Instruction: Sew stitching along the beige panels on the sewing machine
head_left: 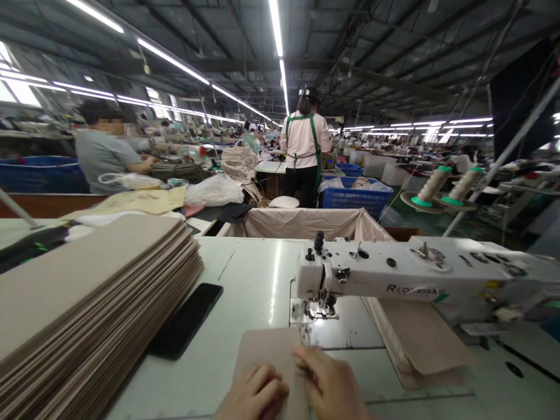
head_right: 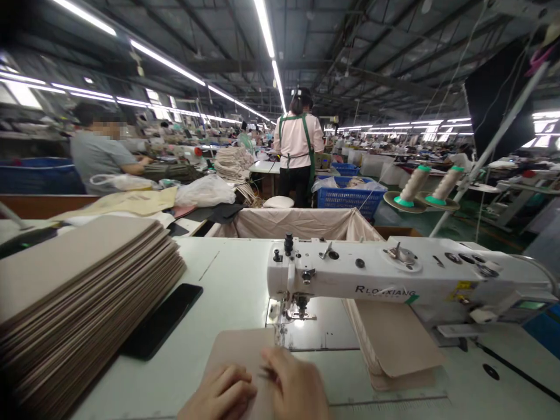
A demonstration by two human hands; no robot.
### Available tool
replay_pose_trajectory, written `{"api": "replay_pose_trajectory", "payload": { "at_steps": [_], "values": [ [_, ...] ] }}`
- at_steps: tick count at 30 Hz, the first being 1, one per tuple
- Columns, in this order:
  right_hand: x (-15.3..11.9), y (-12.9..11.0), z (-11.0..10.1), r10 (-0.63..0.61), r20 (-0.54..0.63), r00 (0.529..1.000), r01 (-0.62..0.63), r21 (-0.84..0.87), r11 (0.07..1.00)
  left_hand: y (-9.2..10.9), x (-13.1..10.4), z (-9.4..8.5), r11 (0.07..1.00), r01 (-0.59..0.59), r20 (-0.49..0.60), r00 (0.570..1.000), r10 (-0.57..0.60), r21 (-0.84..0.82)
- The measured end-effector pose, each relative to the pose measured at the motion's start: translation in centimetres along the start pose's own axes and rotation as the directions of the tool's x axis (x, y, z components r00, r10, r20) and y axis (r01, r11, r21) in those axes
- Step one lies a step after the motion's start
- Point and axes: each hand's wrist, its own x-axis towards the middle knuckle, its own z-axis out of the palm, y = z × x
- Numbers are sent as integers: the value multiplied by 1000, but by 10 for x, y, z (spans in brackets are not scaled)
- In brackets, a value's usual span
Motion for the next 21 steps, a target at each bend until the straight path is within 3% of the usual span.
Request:
{"api": "replay_pose_trajectory", "payload": {
  "at_steps": [4,8,14,21],
  "values": [
    [26,40,-1,101,-47,994,-109,-229,967,-4,5,2,997,58,-58,997,-55,46],
    [21,58,3,80,-45,996,-90,-283,955,-14,23,-6,998,51,-13,999,-51,42],
    [16,64,12,74,-72,995,-91,-270,959,-16,49,-17,1000,23,26,999,-23,-12],
    [20,61,10,108,-27,994,-111,-322,940,-15,52,-12,1000,21,2,1000,-21,-15]
  ]
}}
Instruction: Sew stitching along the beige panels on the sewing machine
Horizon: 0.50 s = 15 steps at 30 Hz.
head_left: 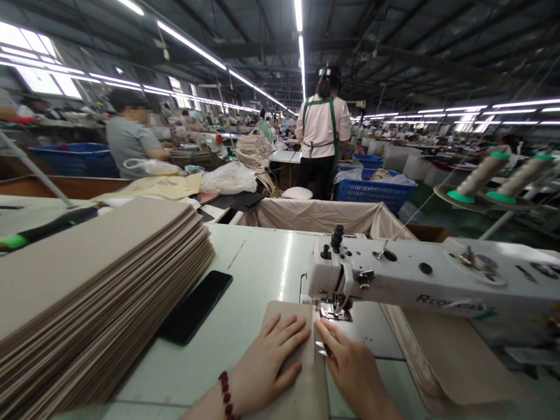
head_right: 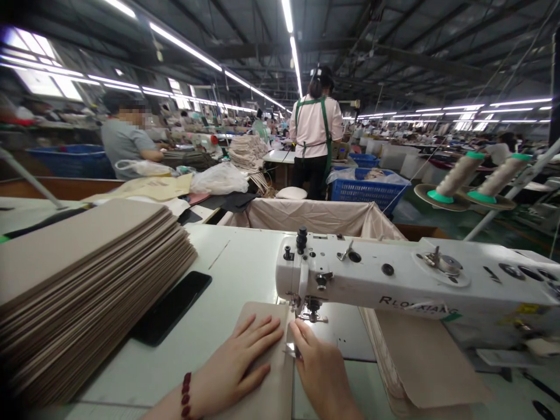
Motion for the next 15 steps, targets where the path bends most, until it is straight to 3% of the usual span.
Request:
{"api": "replay_pose_trajectory", "payload": {
  "at_steps": [15],
  "values": [
    [1,-2,-2,18,8,1000,-18,-33,999,-1,1,-2,999,12,-1,1000,-12,-38]
  ]
}}
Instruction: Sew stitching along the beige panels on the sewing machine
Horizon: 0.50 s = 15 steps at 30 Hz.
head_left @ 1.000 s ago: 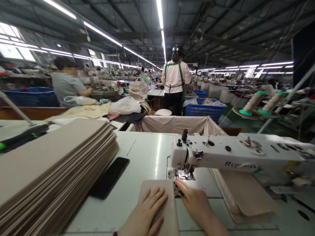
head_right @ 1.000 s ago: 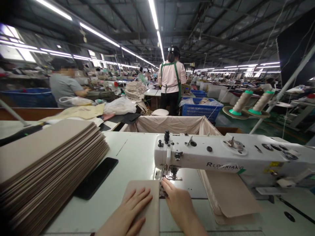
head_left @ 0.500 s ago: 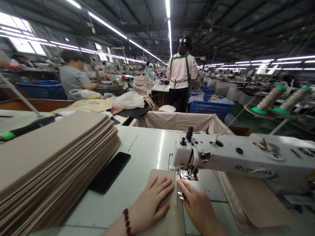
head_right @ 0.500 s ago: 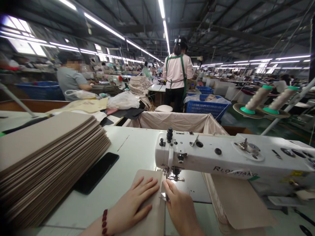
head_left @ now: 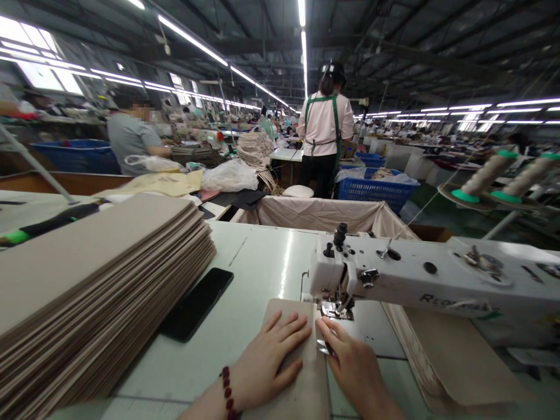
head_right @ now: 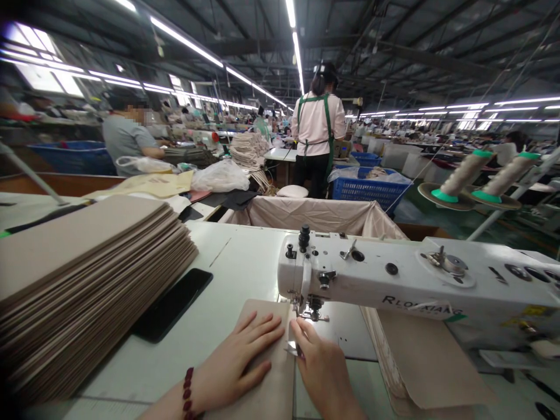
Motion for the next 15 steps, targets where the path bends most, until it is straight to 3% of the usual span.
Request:
{"api": "replay_pose_trajectory", "payload": {
  "at_steps": [15],
  "values": [
    [-1,3,5,9,-41,999,-9,4,1000,-6,-2,5,991,128,-91,988,-125,28]
  ]
}}
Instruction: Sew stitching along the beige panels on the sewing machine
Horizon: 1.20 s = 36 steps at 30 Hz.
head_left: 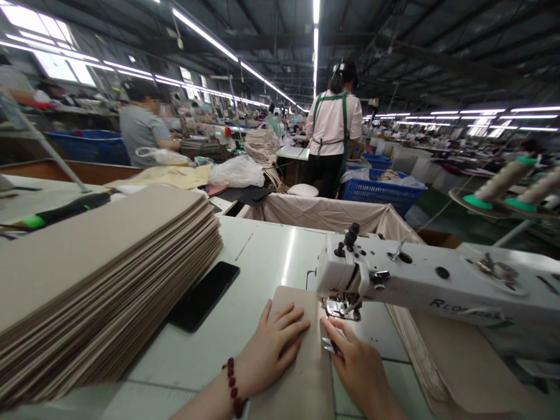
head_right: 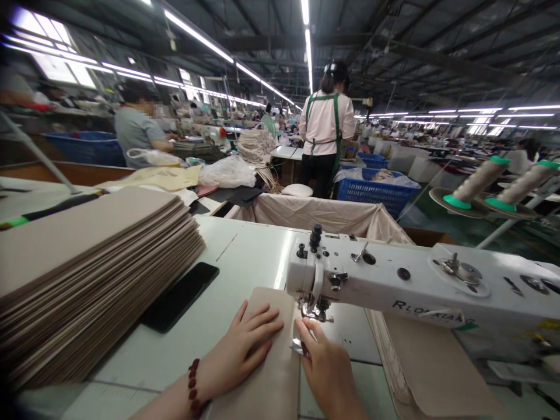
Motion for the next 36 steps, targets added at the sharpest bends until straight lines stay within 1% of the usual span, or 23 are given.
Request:
{"api": "replay_pose_trajectory", "payload": {
  "at_steps": [6,20,26,36],
  "values": [
    [-2,5,5,-14,-1,1000,14,21,1000,1,0,-2,1000,-1,11,1000,1,-9],
    [-1,5,6,-9,4,1000,9,58,998,0,-1,-2,1000,-9,7,1000,9,6],
    [-3,5,4,-9,9,1000,8,76,997,0,0,-1,1000,-9,-15,1000,9,14],
    [-2,7,5,-19,7,1000,19,76,997,0,0,1,1000,-4,5,1000,4,11]
  ]
}}
